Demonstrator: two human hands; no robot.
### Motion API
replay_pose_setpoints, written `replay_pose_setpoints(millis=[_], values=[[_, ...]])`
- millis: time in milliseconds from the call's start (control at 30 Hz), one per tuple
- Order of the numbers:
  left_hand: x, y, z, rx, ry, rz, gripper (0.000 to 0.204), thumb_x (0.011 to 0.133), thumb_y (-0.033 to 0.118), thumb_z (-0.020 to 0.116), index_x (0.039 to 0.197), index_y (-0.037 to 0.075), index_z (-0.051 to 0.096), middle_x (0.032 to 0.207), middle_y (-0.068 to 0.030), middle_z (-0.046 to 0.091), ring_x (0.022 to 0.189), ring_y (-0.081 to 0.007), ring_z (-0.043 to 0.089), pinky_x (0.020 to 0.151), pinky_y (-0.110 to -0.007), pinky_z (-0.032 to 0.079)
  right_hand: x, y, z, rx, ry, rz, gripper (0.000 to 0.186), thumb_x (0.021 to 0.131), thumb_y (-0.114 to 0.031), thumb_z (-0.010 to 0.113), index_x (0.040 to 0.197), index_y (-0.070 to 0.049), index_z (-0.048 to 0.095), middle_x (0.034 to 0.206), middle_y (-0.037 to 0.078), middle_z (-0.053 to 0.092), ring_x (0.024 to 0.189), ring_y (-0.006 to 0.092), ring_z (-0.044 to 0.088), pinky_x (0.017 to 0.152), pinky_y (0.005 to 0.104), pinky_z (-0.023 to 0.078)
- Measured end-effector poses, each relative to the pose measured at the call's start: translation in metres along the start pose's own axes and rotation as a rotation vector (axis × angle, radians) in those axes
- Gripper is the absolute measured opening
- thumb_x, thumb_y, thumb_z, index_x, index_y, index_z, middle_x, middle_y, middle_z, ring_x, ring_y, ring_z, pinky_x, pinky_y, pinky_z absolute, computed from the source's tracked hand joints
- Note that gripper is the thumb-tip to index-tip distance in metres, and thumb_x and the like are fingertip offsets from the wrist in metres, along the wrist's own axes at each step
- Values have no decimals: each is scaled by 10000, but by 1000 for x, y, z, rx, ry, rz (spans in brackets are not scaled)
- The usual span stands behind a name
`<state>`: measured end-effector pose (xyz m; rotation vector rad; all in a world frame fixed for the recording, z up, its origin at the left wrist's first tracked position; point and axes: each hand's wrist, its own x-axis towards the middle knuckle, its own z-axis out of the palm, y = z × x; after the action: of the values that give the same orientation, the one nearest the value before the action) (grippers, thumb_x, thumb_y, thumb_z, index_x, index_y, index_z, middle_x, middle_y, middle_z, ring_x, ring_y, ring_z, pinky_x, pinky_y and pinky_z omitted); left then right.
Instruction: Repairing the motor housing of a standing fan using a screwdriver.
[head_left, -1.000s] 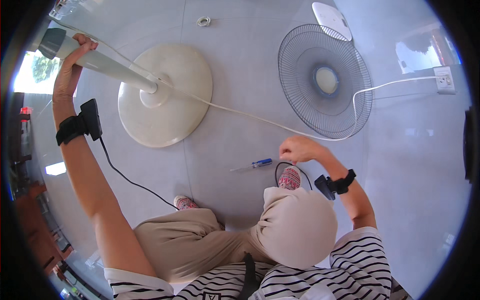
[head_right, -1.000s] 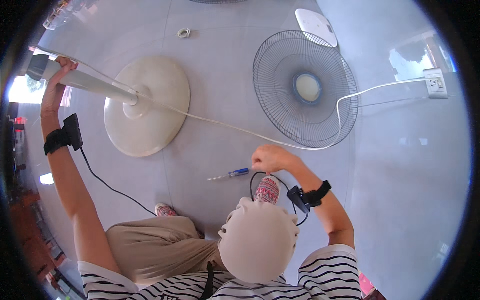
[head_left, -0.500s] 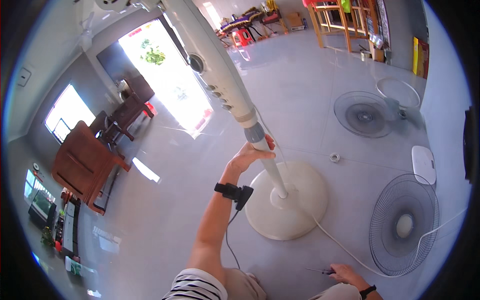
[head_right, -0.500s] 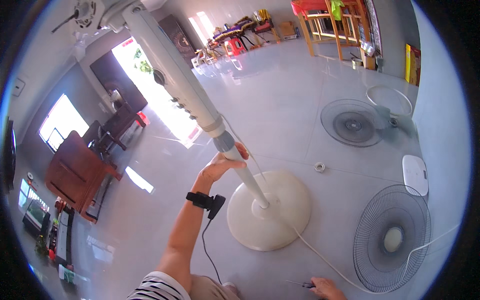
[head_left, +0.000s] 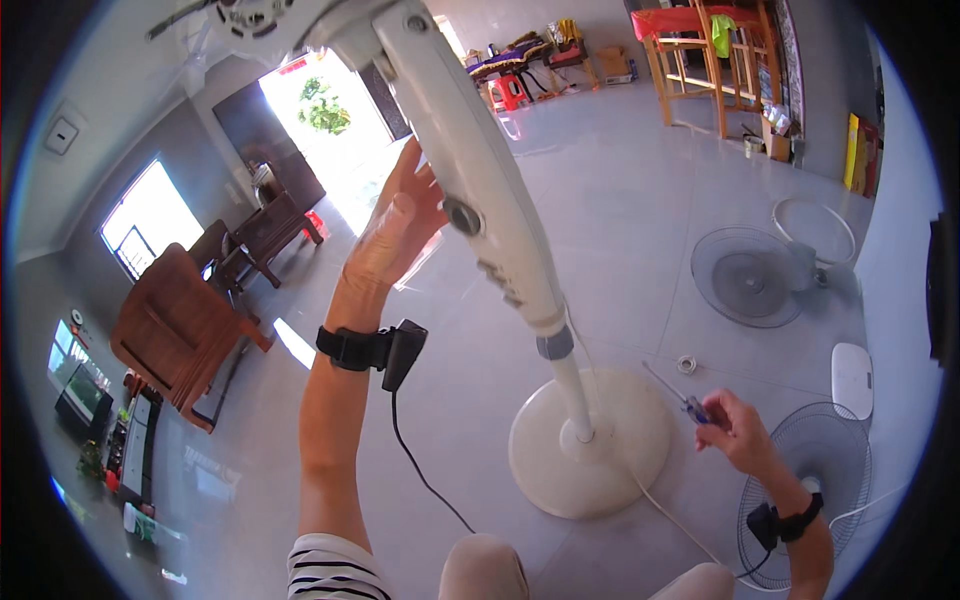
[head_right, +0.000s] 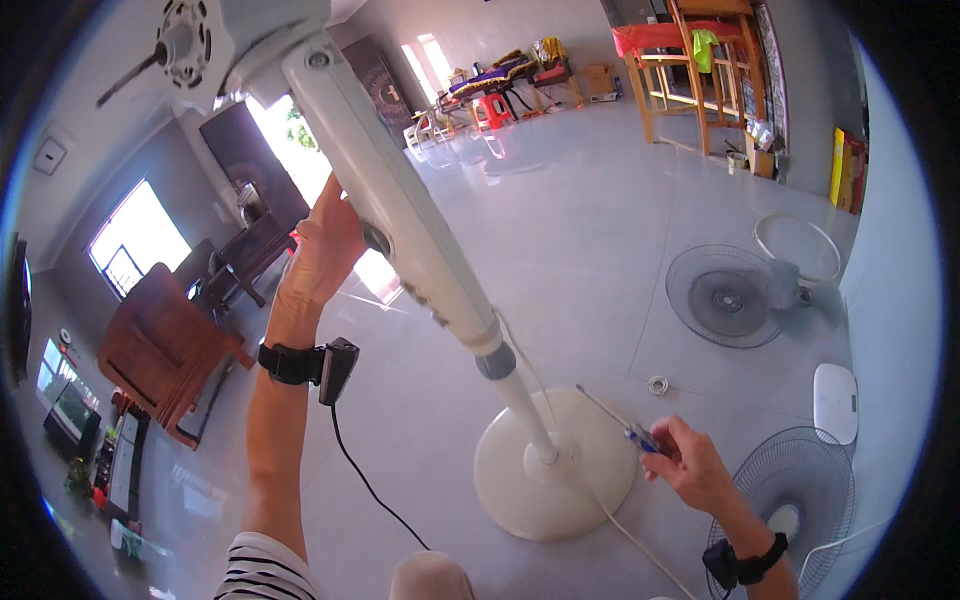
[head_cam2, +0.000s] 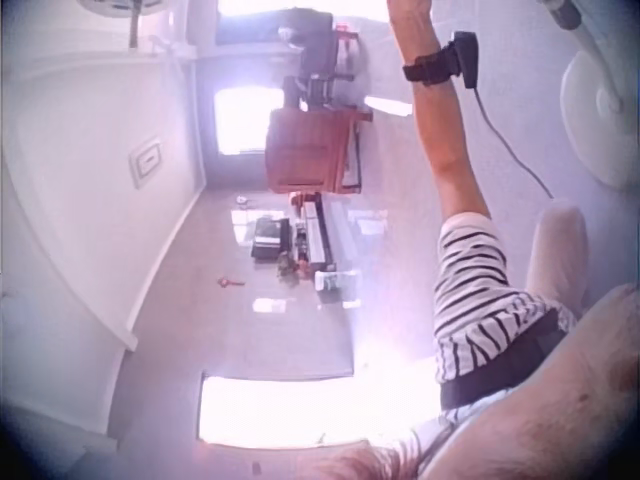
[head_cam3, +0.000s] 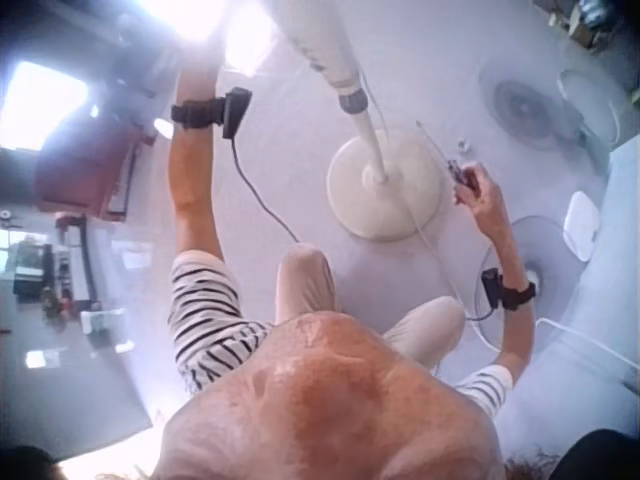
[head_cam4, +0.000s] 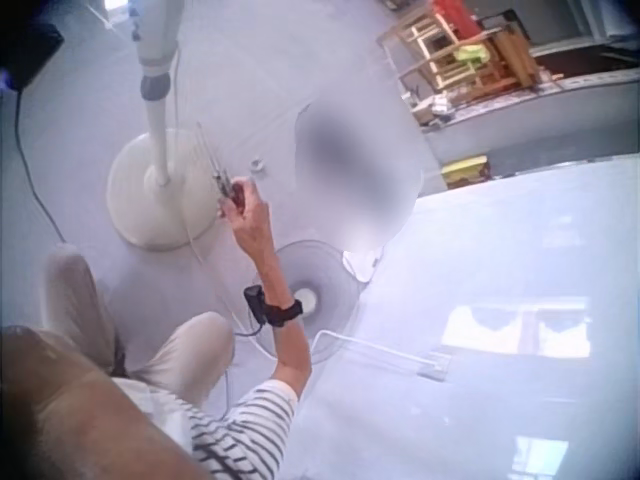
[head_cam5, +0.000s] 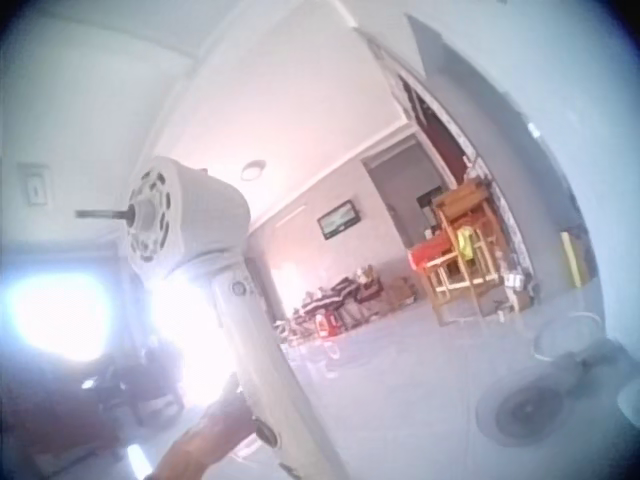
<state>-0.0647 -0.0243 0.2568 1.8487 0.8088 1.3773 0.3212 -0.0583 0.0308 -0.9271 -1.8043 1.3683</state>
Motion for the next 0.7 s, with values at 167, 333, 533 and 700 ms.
replay_pose_setpoints(millis=[167,333,533,700], values=[[28,9,21,96,28,1,740,689,464,717,1207,9,446,1070,-172,580,989,-257,597,852,-400,493,22,-75,-5,64,97,-92,174,825,-30,590,945,14,471,725,71,586,618,120,598,574,253,489],[28,-9,31,79,88,-33,501,683,343,711,983,-30,562,878,-102,613,809,-191,620,712,-325,515,1,-131,-4,-78,208,-163,192,817,-43,602,949,11,473,730,75,589,592,133,604,549,246,484],[33,-6,41,33,233,-59,376,653,188,697,937,-13,552,831,-73,604,745,-137,577,682,-293,480,-43,-192,16,-293,372,-70,224,799,-66,624,958,4,483,737,113,615,577,154,607,534,255,475],[35,2,46,12,171,-9,376,646,158,695,944,-15,546,814,-70,608,738,-144,587,678,-297,485,-70,-214,33,-533,529,-137,227,798,-78,639,958,-8,494,710,121,608,566,194,599,534,267,467]])
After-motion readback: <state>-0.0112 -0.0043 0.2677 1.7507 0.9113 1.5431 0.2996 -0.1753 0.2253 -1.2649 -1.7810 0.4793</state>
